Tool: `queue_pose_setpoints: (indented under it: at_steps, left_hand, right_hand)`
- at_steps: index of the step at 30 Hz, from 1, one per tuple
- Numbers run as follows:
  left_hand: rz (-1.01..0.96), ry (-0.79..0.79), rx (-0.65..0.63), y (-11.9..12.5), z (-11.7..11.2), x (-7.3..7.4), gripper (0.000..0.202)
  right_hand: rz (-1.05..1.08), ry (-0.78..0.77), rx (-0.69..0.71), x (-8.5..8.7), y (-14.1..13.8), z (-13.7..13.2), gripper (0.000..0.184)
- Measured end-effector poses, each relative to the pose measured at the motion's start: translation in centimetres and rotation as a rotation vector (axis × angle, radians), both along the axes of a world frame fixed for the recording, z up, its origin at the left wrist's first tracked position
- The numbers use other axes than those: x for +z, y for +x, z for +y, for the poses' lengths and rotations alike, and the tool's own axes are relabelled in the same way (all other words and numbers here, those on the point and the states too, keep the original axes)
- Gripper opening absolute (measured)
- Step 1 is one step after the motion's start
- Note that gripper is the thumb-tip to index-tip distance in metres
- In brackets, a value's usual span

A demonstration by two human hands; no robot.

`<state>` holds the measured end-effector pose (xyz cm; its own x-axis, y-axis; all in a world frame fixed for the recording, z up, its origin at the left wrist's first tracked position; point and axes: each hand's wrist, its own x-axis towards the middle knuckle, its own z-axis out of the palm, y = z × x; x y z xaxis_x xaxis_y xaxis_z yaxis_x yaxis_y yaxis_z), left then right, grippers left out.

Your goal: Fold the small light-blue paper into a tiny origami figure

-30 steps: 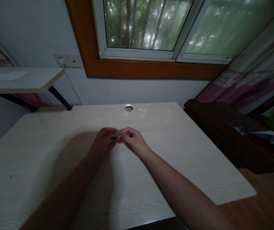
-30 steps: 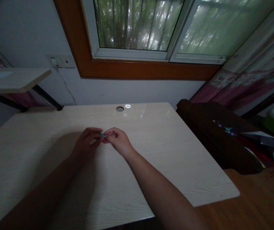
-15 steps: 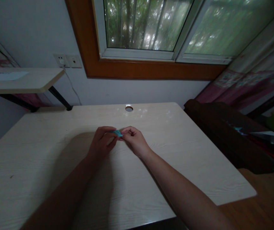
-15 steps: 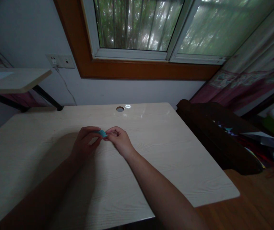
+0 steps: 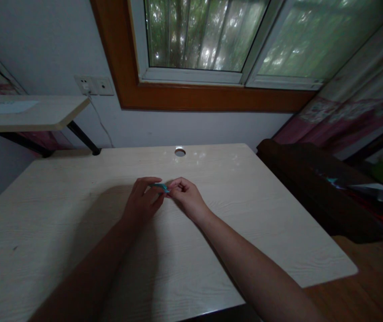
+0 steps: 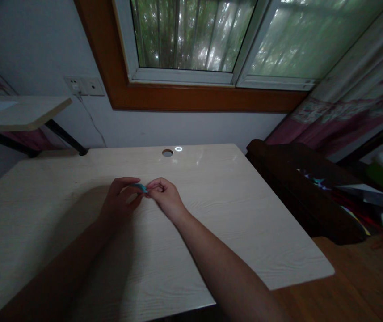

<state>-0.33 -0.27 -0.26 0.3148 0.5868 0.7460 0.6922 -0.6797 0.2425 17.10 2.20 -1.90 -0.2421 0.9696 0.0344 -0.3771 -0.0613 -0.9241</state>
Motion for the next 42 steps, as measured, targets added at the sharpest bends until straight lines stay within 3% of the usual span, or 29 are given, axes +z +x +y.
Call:
queue_pose_setpoints:
  at_steps: [10, 21, 28, 33, 42]
  left_hand:
    - [-0.104, -0.013, -0.027, 0.0, 0.0, 0.2, 0.014]
    - [-0.259, -0.052, 0.040, 0.1, -0.2, 0.8, 0.014]
    - [-0.226, -0.062, -0.022, 0.2, -0.3, 0.8, 0.014]
    - [-0.169, -0.050, -0.085, 0.3, -0.3, 0.6, 0.015]
    - [-0.145, -0.039, -0.086, 0.7, -0.6, 0.6, 0.028]
  right_hand:
    - [-0.067, 0.038, -0.062, 0.7, 0.2, -0.2, 0.014]
    - [-0.018, 0.038, -0.078, 0.7, -0.1, -0.2, 0.016]
    - [0.005, 0.011, -0.058, 1.1, -0.3, -0.4, 0.026]
    - [-0.047, 0.020, -0.039, 1.1, -0.2, -0.6, 0.024]
    - [-0.107, 0.112, -0.055, 0.3, -0.2, -0.6, 0.022]
